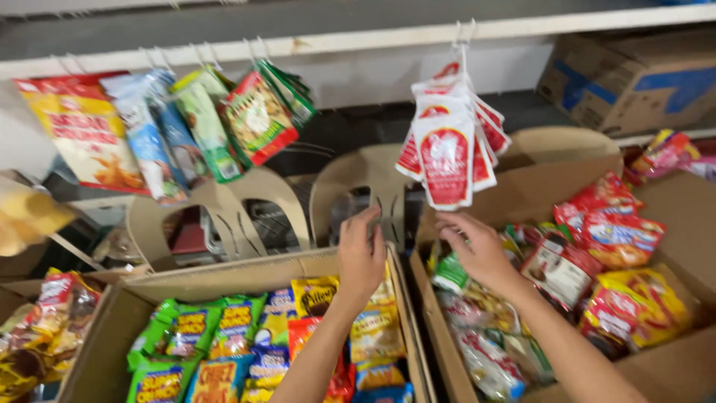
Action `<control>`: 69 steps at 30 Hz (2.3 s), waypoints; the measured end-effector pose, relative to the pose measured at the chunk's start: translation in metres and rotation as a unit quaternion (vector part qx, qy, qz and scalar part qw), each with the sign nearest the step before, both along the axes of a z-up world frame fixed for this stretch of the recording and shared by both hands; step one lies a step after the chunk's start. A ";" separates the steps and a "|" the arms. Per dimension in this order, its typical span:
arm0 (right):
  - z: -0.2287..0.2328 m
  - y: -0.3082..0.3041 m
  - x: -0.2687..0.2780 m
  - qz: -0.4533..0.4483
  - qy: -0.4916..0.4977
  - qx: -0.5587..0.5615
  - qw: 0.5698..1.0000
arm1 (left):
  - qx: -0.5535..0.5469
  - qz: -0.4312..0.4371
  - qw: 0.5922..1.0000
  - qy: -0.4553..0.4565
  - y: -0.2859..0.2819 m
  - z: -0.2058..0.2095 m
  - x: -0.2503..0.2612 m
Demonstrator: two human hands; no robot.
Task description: Organizing and hanging various snack and food pouches on display hooks in a grocery store.
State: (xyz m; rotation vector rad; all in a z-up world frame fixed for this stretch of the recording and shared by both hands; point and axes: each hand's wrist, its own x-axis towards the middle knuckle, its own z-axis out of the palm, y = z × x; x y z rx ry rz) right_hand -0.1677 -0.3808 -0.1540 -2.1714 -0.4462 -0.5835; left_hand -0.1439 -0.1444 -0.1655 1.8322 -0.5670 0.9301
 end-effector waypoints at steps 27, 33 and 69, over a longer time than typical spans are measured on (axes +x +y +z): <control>-0.074 -0.148 -0.022 0.010 0.080 -0.298 0.951 | 0.261 -0.070 0.928 0.255 -0.170 -0.100 -0.019; -0.061 -0.128 -0.018 0.012 0.137 -0.312 0.940 | 0.230 -0.049 0.946 0.222 -0.171 -0.136 -0.005; -0.065 -0.040 -0.012 -0.005 0.063 0.232 0.971 | -0.228 -0.286 0.890 0.272 -0.096 -0.108 -0.012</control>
